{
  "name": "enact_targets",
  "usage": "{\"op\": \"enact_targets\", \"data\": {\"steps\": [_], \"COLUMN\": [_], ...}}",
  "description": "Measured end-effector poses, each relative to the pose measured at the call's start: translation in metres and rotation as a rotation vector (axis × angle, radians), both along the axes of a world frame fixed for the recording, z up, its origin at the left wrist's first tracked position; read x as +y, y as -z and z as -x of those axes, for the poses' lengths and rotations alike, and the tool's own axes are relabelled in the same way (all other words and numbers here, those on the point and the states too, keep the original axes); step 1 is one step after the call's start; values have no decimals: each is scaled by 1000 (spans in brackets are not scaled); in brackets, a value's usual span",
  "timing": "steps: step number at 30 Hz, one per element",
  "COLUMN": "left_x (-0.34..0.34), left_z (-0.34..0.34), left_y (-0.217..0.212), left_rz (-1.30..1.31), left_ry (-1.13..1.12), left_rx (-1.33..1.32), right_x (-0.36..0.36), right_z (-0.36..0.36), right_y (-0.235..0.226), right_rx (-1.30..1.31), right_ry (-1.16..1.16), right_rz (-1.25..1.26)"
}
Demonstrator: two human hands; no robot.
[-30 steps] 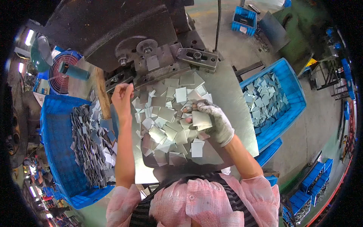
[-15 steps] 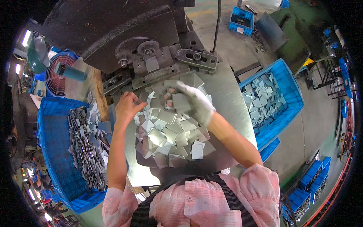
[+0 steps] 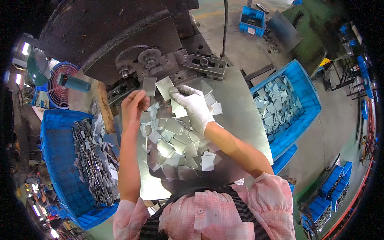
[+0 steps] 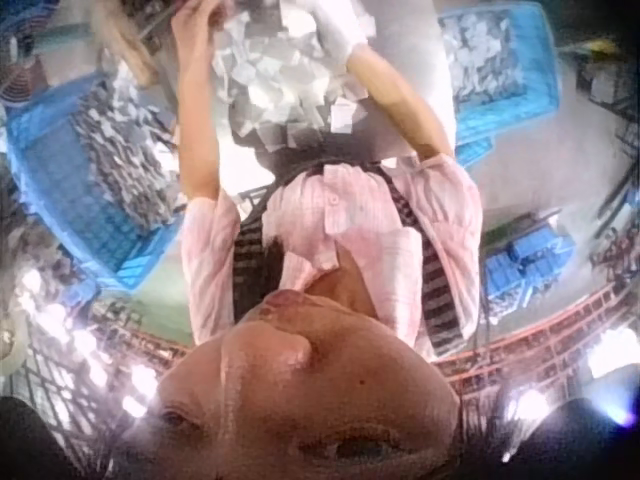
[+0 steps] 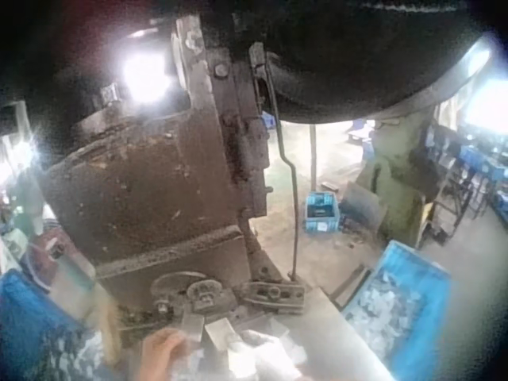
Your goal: The person repeatedly picks up small metal plates from a pile on a table, inserts them into a punch machine die by hand, and gathers the processed plates with a gloved hand.
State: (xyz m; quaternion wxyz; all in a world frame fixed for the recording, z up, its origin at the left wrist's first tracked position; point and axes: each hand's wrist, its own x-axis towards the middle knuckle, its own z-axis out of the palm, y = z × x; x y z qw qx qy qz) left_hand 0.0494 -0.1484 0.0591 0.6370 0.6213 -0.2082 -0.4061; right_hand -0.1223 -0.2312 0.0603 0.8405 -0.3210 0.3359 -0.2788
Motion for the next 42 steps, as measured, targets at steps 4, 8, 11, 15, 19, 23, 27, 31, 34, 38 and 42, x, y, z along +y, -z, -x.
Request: {"op": "enact_targets", "data": {"steps": [4, 8, 11, 15, 19, 23, 27, 31, 34, 38, 42], "left_x": [-34, -50, -57, -62, -65, -53, -14, 25, 40, 32, 18], "left_z": [5, 13, 18, 13, 17, 18, 9, 12, 23, 19, 12], "left_y": [15, 29, 29, 30, 30, 19, 14, 15, 14, 10, 4], "left_rz": [39, 97, 129, 115, 123, 70, 71, -104, -191, -186, -410], "left_ry": [-117, -206, -270, -340, -347, -241, -171, 59, 379, 426, 600], "left_rx": [100, 239, 276, 325, 342, 335, 199, -508, -1145, -1238, -1287], "right_x": [10, 12, 14, 18, 21, 16, 11, 2, 3, 2, -14], "right_z": [11, 20, 22, 26, 42, 62, 86, 118, 116, 95, 42], "right_y": [-20, -29, -30, -35, -32, -1, 16, 44, 43, 27, 18], "right_rx": [4, 5, -13, -2, -60, -200, -152, -220, -304, -257, -178], "right_ry": [16, 2, -2, -11, -3, -50, 49, 87, 44, -48, -150], "right_rz": [-92, -122, -127, -150, -153, -215, -304, -413, -317, -302, -395]}}
